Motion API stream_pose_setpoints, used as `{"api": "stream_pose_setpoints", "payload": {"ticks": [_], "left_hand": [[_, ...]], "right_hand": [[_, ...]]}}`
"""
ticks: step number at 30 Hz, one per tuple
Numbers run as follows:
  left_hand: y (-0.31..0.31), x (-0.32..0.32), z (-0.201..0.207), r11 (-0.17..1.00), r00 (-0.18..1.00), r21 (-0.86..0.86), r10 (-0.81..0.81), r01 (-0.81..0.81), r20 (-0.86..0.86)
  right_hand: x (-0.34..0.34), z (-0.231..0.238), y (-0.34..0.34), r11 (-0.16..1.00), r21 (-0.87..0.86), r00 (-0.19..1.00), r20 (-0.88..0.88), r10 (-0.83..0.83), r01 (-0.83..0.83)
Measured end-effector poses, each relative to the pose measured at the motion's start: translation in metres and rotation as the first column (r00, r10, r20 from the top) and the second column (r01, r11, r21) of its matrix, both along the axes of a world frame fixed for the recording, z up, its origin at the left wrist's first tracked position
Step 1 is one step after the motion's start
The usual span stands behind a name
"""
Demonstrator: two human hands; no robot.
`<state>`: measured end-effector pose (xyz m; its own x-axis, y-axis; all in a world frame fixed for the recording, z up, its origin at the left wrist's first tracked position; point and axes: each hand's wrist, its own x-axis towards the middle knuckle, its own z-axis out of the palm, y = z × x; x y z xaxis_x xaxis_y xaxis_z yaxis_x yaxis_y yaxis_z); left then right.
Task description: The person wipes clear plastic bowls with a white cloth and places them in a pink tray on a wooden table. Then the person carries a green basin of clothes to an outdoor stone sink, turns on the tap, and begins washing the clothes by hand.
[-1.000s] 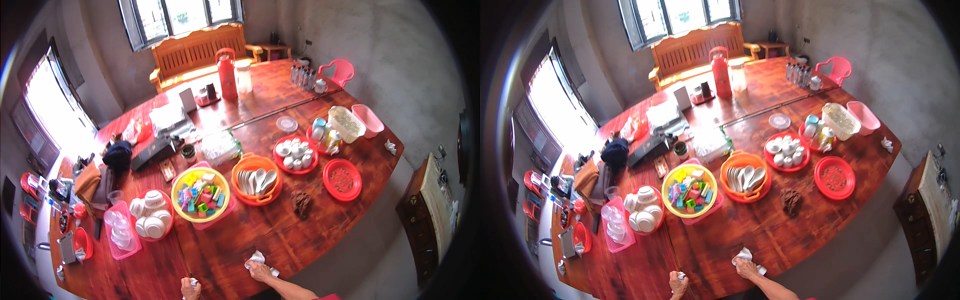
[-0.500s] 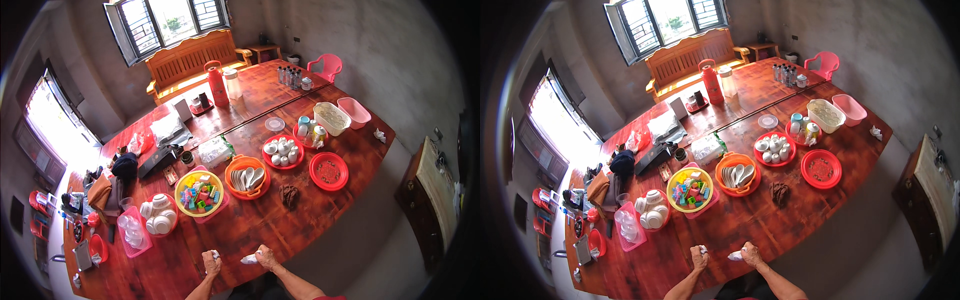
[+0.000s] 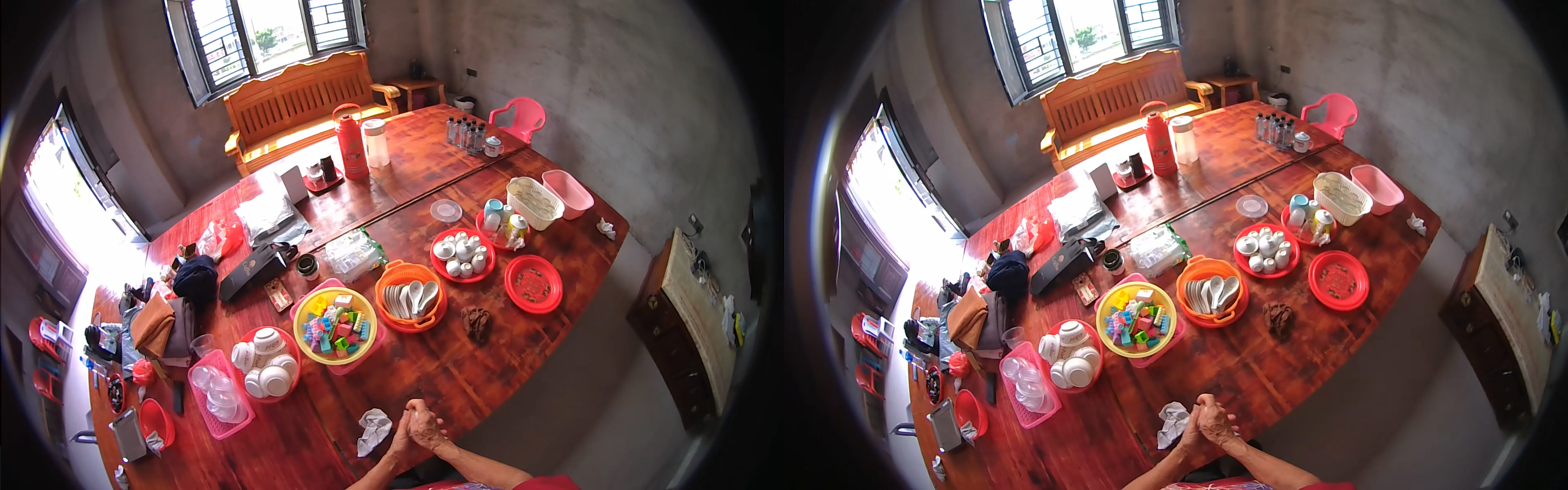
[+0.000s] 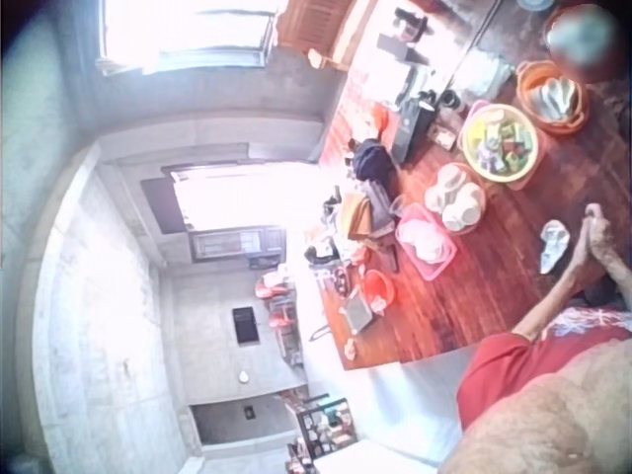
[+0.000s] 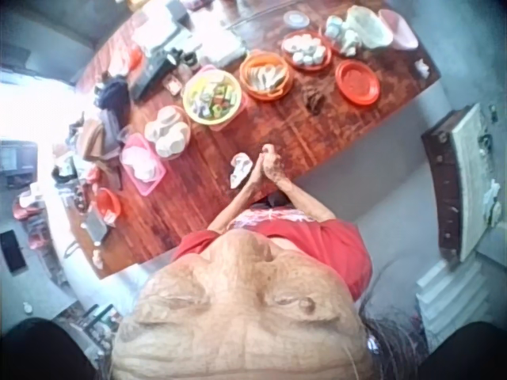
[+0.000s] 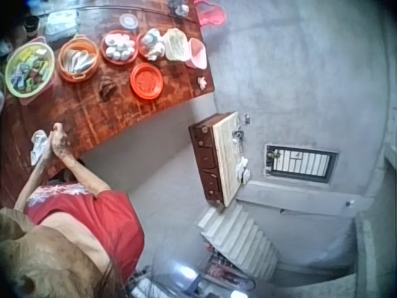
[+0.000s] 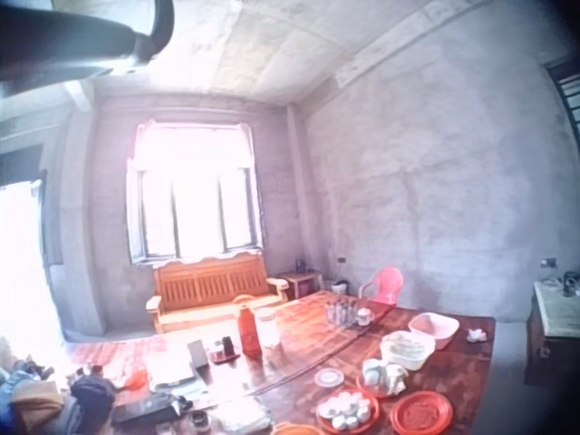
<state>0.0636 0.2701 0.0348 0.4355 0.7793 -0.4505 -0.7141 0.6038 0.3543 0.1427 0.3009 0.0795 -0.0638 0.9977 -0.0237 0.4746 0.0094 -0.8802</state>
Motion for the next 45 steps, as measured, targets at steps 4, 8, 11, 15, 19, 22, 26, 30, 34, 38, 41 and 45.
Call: {"api": "stream_pose_setpoints", "payload": {"ticks": [4,8,11,15,19,22,26,30,34,38,41,45], "left_hand": [[-0.007,0.012,0.015,0.985,0.991,-0.121,-0.127,0.122,-0.038],[0.018,0.033,0.068,0.962,0.954,-0.116,-0.263,0.248,-0.147],[0.041,0.062,0.092,0.747,0.671,0.379,-0.118,0.546,-0.732],[0.049,0.14,0.081,0.805,0.656,0.059,-0.436,0.59,-0.616],[0.051,0.232,0.082,0.685,0.504,0.003,-0.533,0.729,-0.68],[0.061,0.303,0.092,0.671,0.48,-0.038,-0.568,0.741,-0.668],[0.082,0.382,0.105,0.746,0.563,-0.084,-0.567,0.661,-0.601],[0.117,0.431,0.06,0.573,0.536,0.41,-0.061,0.71,-0.842],[0.159,0.481,0.039,0.865,0.656,0.088,-0.306,0.495,-0.69],[0.211,0.52,-0.003,0.833,0.543,-0.021,-0.38,0.553,-0.749],[0.255,0.557,-0.006,0.846,0.519,-0.067,-0.385,0.529,-0.763],[0.305,0.592,-0.003,0.889,0.637,-0.063,-0.373,0.454,-0.675]], "right_hand": [[0.014,0.011,0.004,0.981,0.166,0.978,-0.196,-0.066,0.099],[0.056,0.035,0.023,0.957,0.275,0.99,-0.125,-0.059,0.092],[0.108,0.032,0.025,0.954,0.242,0.984,-0.024,-0.176,0.177],[0.19,0.029,0.017,0.883,0.143,0.894,-0.09,-0.439,0.448],[0.296,0.016,-0.001,0.82,0.127,0.829,-0.048,-0.557,0.559],[0.365,0.013,-0.011,0.806,0.124,0.811,0.014,-0.584,0.578],[0.422,0.016,-0.009,0.781,0.054,0.782,-0.094,-0.616,0.622],[0.461,0.014,0.016,0.825,0.095,0.828,-0.15,-0.541,0.557],[0.502,0.018,0.059,0.844,0.189,0.864,-0.155,-0.478,0.501],[0.539,-0.013,0.106,0.853,0.125,0.862,-0.082,-0.501,0.507],[0.566,-0.011,0.143,0.88,0.145,0.881,0.084,-0.466,0.452],[0.608,-0.001,0.199,0.938,0.025,0.927,0.146,-0.346,0.346]]}}
